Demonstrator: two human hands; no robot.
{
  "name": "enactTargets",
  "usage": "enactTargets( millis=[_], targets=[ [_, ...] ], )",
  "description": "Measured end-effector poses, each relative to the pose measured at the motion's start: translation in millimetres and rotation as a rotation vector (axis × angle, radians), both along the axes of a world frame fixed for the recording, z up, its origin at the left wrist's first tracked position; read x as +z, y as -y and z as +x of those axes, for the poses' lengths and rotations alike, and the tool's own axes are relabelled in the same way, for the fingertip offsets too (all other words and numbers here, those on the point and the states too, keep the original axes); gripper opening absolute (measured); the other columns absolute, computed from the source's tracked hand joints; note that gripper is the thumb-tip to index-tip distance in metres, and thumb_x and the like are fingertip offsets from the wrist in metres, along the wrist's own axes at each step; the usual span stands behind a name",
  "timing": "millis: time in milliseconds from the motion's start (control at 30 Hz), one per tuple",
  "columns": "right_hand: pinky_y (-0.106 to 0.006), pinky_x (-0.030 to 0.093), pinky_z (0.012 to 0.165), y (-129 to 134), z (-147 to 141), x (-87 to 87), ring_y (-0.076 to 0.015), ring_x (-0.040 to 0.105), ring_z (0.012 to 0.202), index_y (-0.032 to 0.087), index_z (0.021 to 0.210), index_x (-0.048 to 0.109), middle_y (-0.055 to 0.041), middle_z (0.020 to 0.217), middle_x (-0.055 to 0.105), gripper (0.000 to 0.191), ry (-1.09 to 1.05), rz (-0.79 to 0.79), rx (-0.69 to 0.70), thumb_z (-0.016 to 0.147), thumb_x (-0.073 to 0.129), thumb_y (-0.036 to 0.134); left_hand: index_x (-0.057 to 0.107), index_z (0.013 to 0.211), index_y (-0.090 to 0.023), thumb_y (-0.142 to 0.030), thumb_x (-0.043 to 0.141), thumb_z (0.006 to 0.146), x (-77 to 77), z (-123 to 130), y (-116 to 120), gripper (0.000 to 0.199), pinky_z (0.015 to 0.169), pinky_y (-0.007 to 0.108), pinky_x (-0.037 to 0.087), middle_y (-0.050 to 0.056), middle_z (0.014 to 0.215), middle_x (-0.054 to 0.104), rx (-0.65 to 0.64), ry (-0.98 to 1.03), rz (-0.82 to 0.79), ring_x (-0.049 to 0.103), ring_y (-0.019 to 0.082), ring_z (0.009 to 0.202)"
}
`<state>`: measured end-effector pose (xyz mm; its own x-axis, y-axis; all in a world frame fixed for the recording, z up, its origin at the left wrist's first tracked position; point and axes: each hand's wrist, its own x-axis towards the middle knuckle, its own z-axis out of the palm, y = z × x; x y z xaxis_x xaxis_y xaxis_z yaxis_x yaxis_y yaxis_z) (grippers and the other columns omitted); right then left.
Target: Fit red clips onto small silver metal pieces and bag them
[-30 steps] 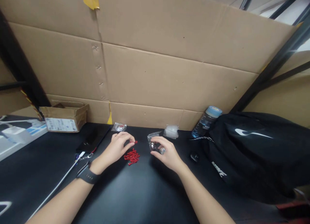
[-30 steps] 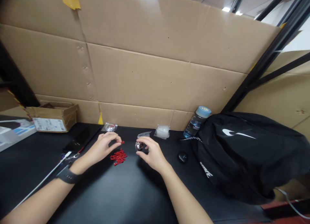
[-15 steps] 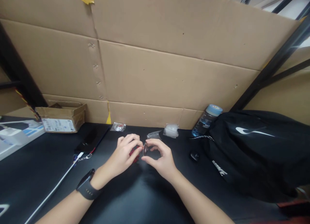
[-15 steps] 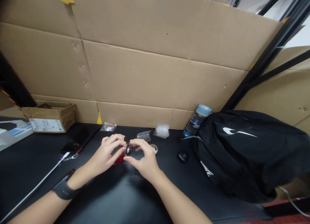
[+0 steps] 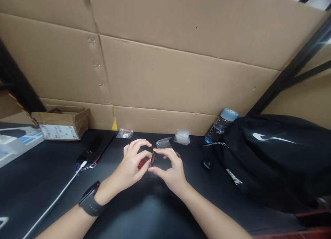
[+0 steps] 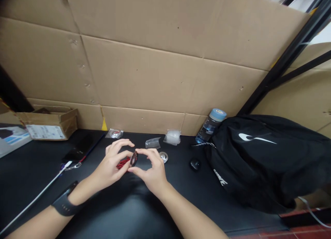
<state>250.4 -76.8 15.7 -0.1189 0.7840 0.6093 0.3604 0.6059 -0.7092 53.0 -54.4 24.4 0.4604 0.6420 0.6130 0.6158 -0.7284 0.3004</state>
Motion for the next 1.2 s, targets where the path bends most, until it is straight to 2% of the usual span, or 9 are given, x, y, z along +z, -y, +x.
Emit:
enactTargets(
  millis=[233,567,733,1000,1200],
  targets=[
    [-0.035,0.052,0.079,-2.0,0.1,-4.0,-0.0237,0.063,0.102,0.030,0.115,0.068,-0.0044,0.114,0.072,0.053,0.006,-0.041,0.004,0.068,0.089,0.040,0.067,0.095,-0.024,-0.019,0.054,0.091,0.1,-2.0,-0.6,0.016,0.098,0.050,0.033,0.009,0.129,0.056,0.030,-0.014,0.040,0.042,0.033,0.130],
    [-0.034,0.048,0.079,0.5,-9.9,-9.4,-0.0227,0.064,0.097,0.028,0.112,0.067,-0.0046,0.115,0.071,0.052,-0.204,-0.169,0.021,0.066,0.090,0.037,0.066,0.094,-0.023,-0.020,0.053,0.092,2.7,0.8,0.2,0.014,0.097,0.046,0.037,0.009,0.124,0.057,0.018,0.061,0.013,0.046,0.029,0.124],
    [-0.035,0.046,0.081,0.6,-13.3,-10.2,-0.0248,0.066,0.104,0.025,0.104,0.065,-0.0062,0.116,0.072,0.043,-0.305,-0.239,0.051,0.068,0.088,0.034,0.067,0.094,-0.023,-0.020,0.054,0.092,3.1,1.7,-0.4,0.014,0.096,0.046,0.037,0.009,0.122,0.057,0.032,0.071,0.026,0.048,0.029,0.122],
    [-0.037,0.044,0.082,-2.0,-17.3,-15.8,-0.0271,0.066,0.110,0.023,0.096,0.061,-0.0076,0.118,0.073,0.037,-0.384,-0.308,0.035,0.069,0.086,0.032,0.068,0.093,-0.024,-0.021,0.054,0.092,4.0,2.7,-0.3,0.014,0.097,0.048,0.035,0.009,0.123,0.057,0.052,0.052,0.028,0.046,0.030,0.123],
    [-0.036,0.045,0.080,-5.1,-20.7,-18.5,-0.0262,0.067,0.105,0.023,0.095,0.061,-0.0080,0.116,0.073,0.038,-0.419,-0.324,0.040,0.068,0.086,0.034,0.067,0.091,-0.024,-0.020,0.054,0.092,3.2,3.2,-1.2,0.014,0.095,0.048,0.035,0.009,0.123,0.058,0.061,0.034,0.030,0.045,0.030,0.125]
  ],
)
